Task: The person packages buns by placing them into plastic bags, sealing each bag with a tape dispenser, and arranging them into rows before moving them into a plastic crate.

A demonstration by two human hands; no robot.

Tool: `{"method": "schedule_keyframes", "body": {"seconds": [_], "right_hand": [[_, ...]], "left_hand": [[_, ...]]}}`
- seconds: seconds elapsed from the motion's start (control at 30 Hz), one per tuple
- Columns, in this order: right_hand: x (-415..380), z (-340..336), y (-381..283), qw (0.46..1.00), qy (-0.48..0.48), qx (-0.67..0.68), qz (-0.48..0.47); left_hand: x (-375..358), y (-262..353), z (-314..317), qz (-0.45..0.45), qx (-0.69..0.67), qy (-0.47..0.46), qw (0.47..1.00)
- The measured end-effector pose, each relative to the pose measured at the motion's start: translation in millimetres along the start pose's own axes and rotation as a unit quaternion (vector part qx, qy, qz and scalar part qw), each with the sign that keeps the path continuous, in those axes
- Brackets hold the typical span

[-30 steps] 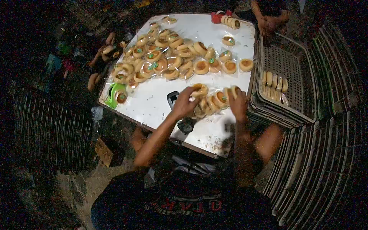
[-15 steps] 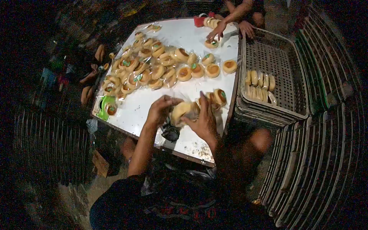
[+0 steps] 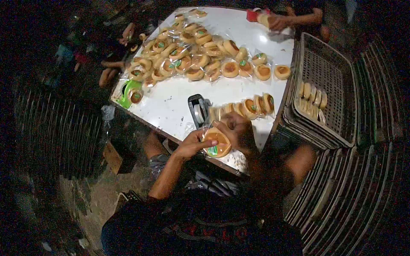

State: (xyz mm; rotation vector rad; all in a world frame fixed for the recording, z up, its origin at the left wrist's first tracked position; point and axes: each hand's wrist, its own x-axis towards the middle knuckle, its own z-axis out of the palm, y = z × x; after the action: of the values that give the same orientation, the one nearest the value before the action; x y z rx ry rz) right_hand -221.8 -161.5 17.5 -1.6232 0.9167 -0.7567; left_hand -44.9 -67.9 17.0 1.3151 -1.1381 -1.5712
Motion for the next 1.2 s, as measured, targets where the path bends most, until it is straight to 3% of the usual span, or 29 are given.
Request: {"method": "schedule_keyframes", "body": {"seconds": [0.03, 0.07, 0.1, 0.13, 0.17, 0.2, 0.3, 0.33, 0.37, 0.47, 0.53, 0.57, 0.63, 0.7, 0.73, 0.8, 0.87, 0.9, 0.97, 1.0, 1.03, 1.07, 1.1, 1.13, 1.2], "right_hand": [[-2.8, -5.1, -9.7, 0.994, -0.020, -0.102, 0.016], [-4.5, 0.4, 6.6, 0.999, 0.020, -0.018, -0.046], [-6.8, 0.3, 3.8, 0.996, -0.002, 0.072, -0.055], [-10.1, 0.3, -0.2, 0.984, -0.026, 0.162, -0.063], [-14.4, -0.5, -5.9, 0.964, -0.052, 0.251, -0.069], [-14.1, 0.0, -33.0, 0.986, -0.010, -0.149, -0.079], [-10.6, 21.2, -7.3, 0.997, 0.000, -0.054, -0.047], [-4.4, 32.2, 29.4, 0.963, 0.000, 0.266, -0.034], [-3.6, 32.1, 22.6, 0.979, 0.013, 0.187, -0.076], [0.3, 19.0, -30.8, 0.975, 0.036, -0.125, -0.181], [-0.3, 33.5, -23.1, 0.967, 0.120, -0.122, -0.189], [-1.9, 38.4, -19.8, 0.961, 0.161, -0.120, -0.190], [0.0, 38.7, -13.9, 0.984, 0.124, -0.071, -0.103], [6.4, 40.9, -5.4, 0.995, 0.089, 0.030, 0.019], [3.5, 37.8, -11.1, 0.988, 0.089, -0.130, -0.002], [5.5, 56.8, -12.6, 0.937, 0.215, -0.181, -0.207], [-10.2, 59.1, -23.3, 0.887, 0.197, -0.290, -0.301], [-13.3, 67.2, -26.9, 0.925, 0.158, -0.182, -0.294], [-21.8, 84.9, -30.4, 0.962, 0.190, -0.042, -0.191], [-19.4, 78.9, -29.9, 0.986, 0.127, 0.039, -0.104], [-15.0, 66.6, -28.7, 0.991, 0.060, 0.119, -0.015], [-10.9, 54.9, -25.3, 0.977, -0.009, 0.198, 0.074], [-6.8, 45.9, -18.1, 0.994, -0.028, 0.082, 0.072], [-7.4, 49.3, -6.5, 0.978, -0.007, 0.199, 0.065], [-5.2, 46.2, -4.3, 0.927, -0.004, 0.371, 0.051]], "left_hand": [[0.3, -5.4, -1.4, 0.001, -0.131, -0.034, 0.991], [-0.7, -14.1, -4.4, -0.001, -0.261, -0.066, 0.963], [-2.9, -15.5, -7.1, -0.003, -0.385, -0.095, 0.918], [-5.9, -10.1, -10.3, 0.024, -0.429, -0.161, 0.888], [-5.8, -13.6, -19.9, -0.009, -0.465, -0.179, 0.867], [-10.1, -12.1, -26.0, -0.010, -0.371, -0.178, 0.911], [-4.1, -19.8, -25.0, 0.055, -0.140, -0.130, 0.980], [-5.1, -12.4, -20.7, 0.060, -0.096, -0.088, 0.990], [-9.6, -11.0, -16.6, 0.059, -0.054, -0.043, 0.996], [-10.8, -3.4, -4.1, 0.091, -0.206, 0.097, 0.969], [-10.9, -5.6, -2.3, 0.092, -0.302, 0.152, 0.937], [-10.1, -10.7, -5.2, 0.082, -0.288, 0.170, 0.939], [-9.2, -5.3, -9.4, 0.062, -0.257, 0.205, 0.942], [-12.4, 15.9, -6.6, 0.108, -0.316, 0.216, 0.918], [-10.6, 14.9, -9.4, 0.105, -0.288, 0.209, 0.929], [-8.4, 15.9, -13.2, 0.111, -0.226, 0.218, 0.943], [-8.5, 18.0, -10.2, 0.120, -0.159, 0.246, 0.949], [-9.5, 21.7, -7.2, 0.146, -0.146, 0.233, 0.950], [-12.8, 30.2, -0.7, 0.196, -0.120, 0.204, 0.952], [-10.1, 25.4, -3.7, 0.217, -0.173, 0.162, 0.947], [-4.4, 19.7, -6.2, 0.272, -0.015, 0.247, 0.930], [2.9, 13.8, -8.1, 0.317, 0.145, 0.322, 0.880], [7.3, 10.7, -5.9, 0.350, 0.299, 0.384, 0.800], [6.3, 20.1, 8.5, 0.329, 0.310, 0.465, 0.761], [3.0, 17.7, 11.7, 0.386, 0.333, 0.343, 0.788]]}}
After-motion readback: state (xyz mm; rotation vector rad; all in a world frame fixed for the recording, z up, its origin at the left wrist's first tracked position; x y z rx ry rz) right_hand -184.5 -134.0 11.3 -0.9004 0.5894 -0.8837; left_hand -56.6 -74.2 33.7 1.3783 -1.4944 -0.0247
